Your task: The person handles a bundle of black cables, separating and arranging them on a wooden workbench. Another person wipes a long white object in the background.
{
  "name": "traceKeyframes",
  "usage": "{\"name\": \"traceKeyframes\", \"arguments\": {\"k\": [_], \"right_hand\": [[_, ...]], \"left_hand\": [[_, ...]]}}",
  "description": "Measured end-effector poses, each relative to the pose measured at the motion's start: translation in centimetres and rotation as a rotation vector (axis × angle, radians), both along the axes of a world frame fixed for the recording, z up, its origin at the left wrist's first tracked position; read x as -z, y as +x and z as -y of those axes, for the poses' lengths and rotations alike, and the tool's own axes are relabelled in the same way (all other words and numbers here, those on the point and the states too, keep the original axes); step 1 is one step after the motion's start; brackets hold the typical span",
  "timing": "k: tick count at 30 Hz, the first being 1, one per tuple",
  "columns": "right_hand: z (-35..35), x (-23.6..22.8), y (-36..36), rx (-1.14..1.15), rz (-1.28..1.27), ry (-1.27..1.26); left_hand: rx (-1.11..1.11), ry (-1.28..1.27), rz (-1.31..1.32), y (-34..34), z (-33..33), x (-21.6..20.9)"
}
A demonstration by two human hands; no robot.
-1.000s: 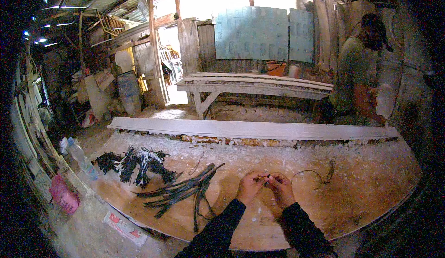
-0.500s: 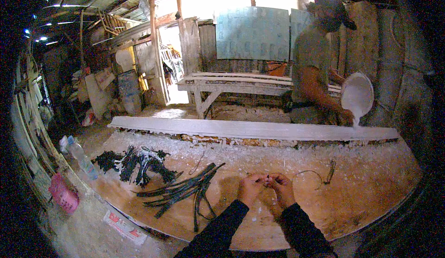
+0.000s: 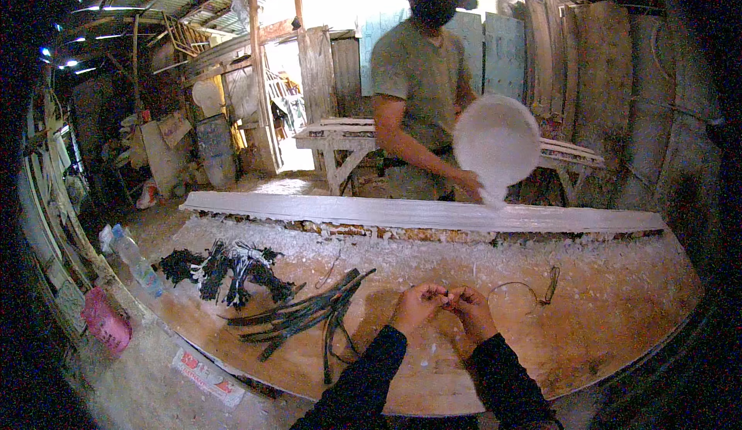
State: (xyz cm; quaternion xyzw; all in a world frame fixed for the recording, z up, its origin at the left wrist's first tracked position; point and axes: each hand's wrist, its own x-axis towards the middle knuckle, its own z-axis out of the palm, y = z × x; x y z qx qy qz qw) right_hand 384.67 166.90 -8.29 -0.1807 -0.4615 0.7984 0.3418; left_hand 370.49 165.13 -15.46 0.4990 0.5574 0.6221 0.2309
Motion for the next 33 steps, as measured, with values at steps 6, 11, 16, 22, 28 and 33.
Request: {"name": "traceKeyframes", "arguments": {"k": [6,11,16,22,28,33], "right_hand": [[-0.9,1.1,0.0,-0.024,0.020,-0.031],[-0.7,1.3,-0.2,0.017,0.018,-0.015],[-1.1,2.0,-0.3,-0.063,-0.033,0.005],[-2.8,3.5,-0.8,-0.070,-0.019,0.161],[-2.6,3.9,-0.7,-0.075,-0.039,0.102],[-2.3,3.0,-0.8,-0.092,-0.022,0.138]], "left_hand": [[0.023,0.048,-0.061,0.1,0.3,-0.5],[0.208,-0.086,0.167,-0.2,1.3,-1.8],[0.320,-0.131,0.212,-0.6,2.0,-2.7],[0.340,-0.143,0.211,-0.5,1.9,-2.8],[0.333,-0.174,0.178,-0.4,2.1,-2.6],[0.419,-0.194,0.262,-0.8,1.8,-1.7]]}}
